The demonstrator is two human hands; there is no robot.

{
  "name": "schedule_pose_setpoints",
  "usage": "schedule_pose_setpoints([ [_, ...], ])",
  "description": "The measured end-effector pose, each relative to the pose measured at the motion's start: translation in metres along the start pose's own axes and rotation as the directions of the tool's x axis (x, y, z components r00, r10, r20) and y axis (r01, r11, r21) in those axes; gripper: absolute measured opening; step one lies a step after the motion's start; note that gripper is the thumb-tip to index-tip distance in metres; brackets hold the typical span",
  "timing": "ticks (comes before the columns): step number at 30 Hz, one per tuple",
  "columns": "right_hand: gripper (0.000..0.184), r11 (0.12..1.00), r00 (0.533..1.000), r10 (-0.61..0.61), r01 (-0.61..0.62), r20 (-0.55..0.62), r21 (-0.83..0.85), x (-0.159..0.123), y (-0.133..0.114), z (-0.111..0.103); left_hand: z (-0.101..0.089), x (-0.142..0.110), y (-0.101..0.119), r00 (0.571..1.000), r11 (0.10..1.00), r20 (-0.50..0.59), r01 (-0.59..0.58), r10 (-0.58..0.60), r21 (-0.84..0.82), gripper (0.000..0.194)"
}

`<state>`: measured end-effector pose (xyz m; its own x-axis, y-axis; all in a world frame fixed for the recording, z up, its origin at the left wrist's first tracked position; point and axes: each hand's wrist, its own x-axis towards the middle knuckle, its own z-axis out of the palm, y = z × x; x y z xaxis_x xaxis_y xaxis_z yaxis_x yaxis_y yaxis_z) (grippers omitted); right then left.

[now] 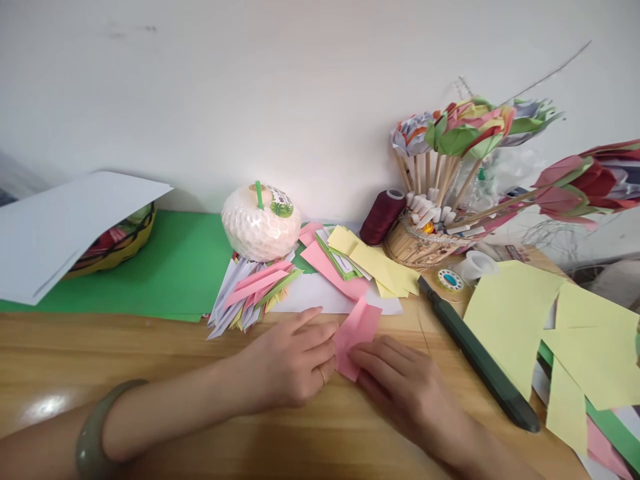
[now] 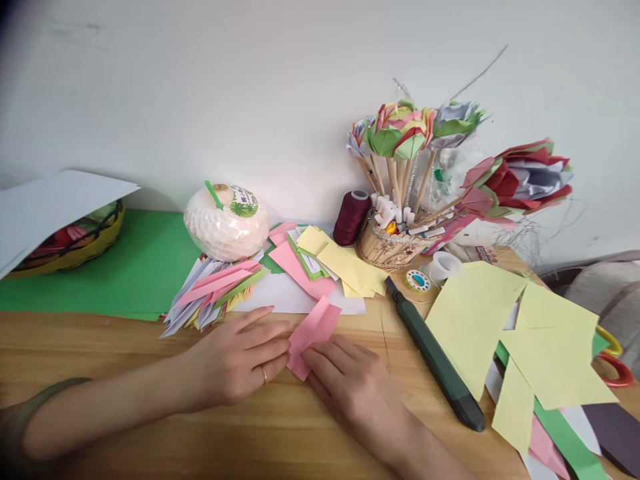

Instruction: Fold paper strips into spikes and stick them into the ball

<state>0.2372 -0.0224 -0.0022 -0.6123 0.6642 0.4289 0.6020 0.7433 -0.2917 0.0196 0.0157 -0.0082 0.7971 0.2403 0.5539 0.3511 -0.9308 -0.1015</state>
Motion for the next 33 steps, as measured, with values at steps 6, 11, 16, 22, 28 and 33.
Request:
schedule_pose_setpoints([
  [6, 0.014, 0.999, 0.999, 0.002, -0.004, 0.032, 0.045, 0.001, 0.000, -0.003, -0.009, -0.006, 0.009, 0.999, 0.999, 0.022, -0.028, 0.027, 0.044, 0.027],
  [11, 0.014, 1.000, 0.994, -0.001, 0.001, 0.106, 0.001, 0.008, -0.002, -0.008, -0.009, -0.011, 0.016, 0.997, 0.997, 0.056, -0.049, 0.046, 0.057, 0.029],
  [16, 0.018, 0.982, 0.982, 0.108, -0.130, 0.157, 0.135, 0.011, -0.004, -0.010, -0.012, -0.011, 0.020, 0.997, 0.997, 0.052, -0.057, 0.054, 0.055, 0.031],
  [22, 0.014, 0.892, 0.927, 0.332, -0.368, 0.175, 0.262, 0.007, -0.005, 0.003, -0.011, -0.008, 0.027, 0.998, 1.000, 0.051, -0.023, 0.022, 0.021, 0.030],
  [28, 0.015, 0.897, 0.929, 0.341, -0.367, 0.143, 0.247, 0.005, -0.004, 0.011, -0.008, -0.008, 0.030, 0.999, 0.999, 0.016, 0.047, -0.047, -0.013, 0.030],
  [33, 0.015, 0.905, 0.932, 0.338, -0.359, 0.128, 0.227, 0.004, -0.004, 0.012, -0.008, -0.007, 0.030, 0.998, 0.997, 0.004, 0.065, -0.065, -0.047, 0.036],
])
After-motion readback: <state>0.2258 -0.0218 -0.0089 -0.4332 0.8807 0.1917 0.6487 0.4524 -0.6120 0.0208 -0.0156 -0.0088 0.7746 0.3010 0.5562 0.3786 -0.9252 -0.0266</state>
